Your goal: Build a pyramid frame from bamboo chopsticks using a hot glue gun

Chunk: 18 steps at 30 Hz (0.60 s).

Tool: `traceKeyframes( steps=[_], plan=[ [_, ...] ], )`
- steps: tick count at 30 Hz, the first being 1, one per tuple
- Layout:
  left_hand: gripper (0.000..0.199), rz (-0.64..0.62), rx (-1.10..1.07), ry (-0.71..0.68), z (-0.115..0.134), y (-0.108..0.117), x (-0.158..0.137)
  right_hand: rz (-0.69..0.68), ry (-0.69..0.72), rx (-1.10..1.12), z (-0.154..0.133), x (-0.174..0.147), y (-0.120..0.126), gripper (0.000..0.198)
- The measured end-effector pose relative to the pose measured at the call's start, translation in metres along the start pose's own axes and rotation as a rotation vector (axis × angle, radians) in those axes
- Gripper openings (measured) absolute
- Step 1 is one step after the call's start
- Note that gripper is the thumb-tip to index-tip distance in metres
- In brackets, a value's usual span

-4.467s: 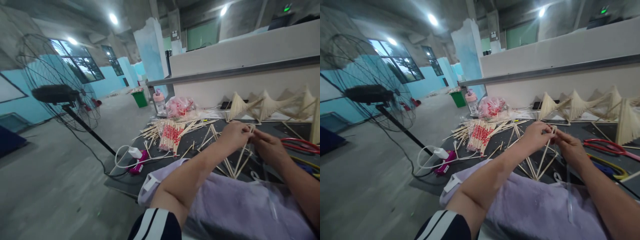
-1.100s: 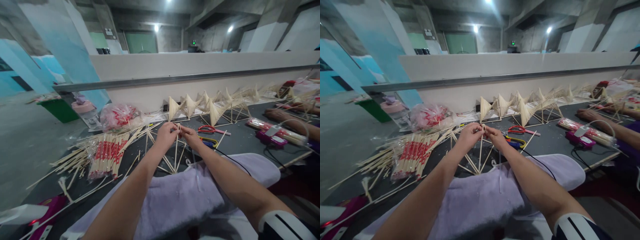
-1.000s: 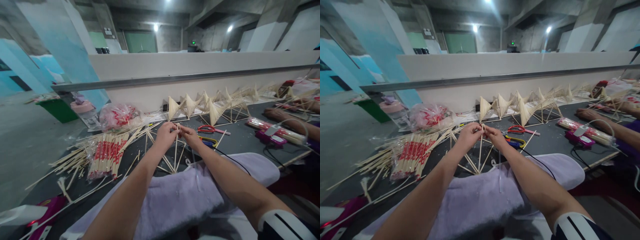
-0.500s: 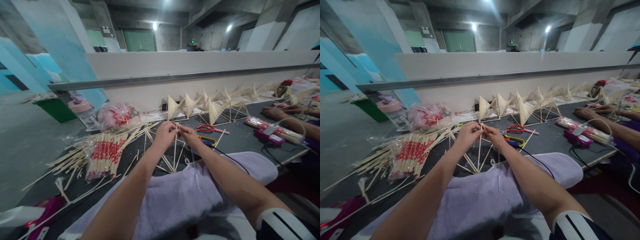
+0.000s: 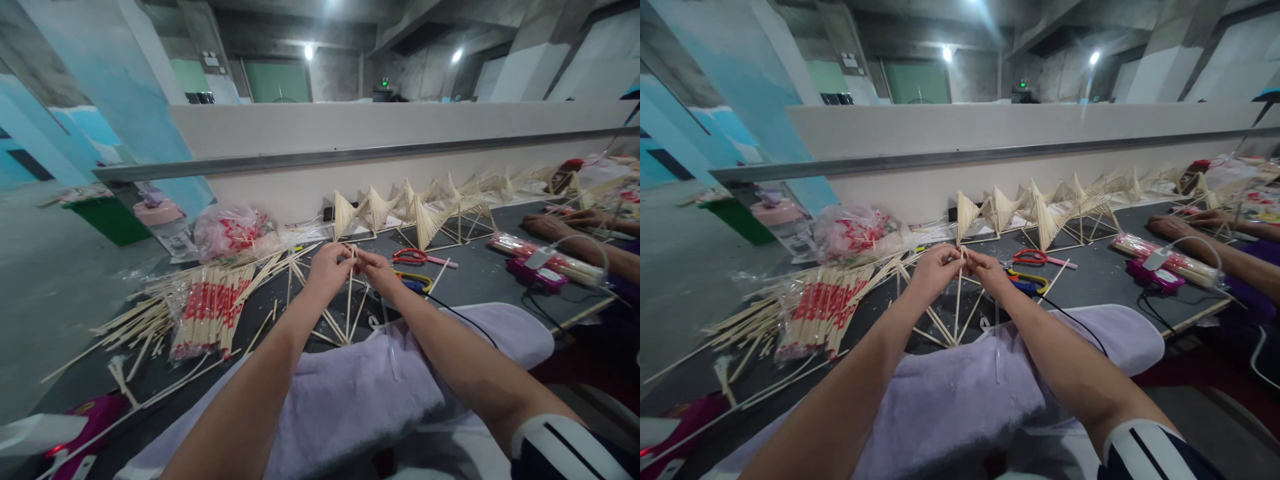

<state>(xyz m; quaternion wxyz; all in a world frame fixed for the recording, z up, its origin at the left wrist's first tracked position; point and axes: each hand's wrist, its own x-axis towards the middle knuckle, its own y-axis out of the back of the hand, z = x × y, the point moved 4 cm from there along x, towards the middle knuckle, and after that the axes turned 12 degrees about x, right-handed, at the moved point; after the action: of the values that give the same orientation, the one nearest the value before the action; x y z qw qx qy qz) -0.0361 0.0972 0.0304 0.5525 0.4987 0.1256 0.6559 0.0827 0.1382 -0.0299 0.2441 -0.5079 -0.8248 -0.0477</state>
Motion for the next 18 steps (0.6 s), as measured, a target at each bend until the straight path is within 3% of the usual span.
traceKeyframes(
  steps=[18],
  plan=[
    [0.005, 0.027, 0.002, -0.021, -0.0027, -0.0012, -0.0003, -0.002, -0.002, 0.052, 0.0025, 0.0004, 0.0000, 0.043]
  ],
)
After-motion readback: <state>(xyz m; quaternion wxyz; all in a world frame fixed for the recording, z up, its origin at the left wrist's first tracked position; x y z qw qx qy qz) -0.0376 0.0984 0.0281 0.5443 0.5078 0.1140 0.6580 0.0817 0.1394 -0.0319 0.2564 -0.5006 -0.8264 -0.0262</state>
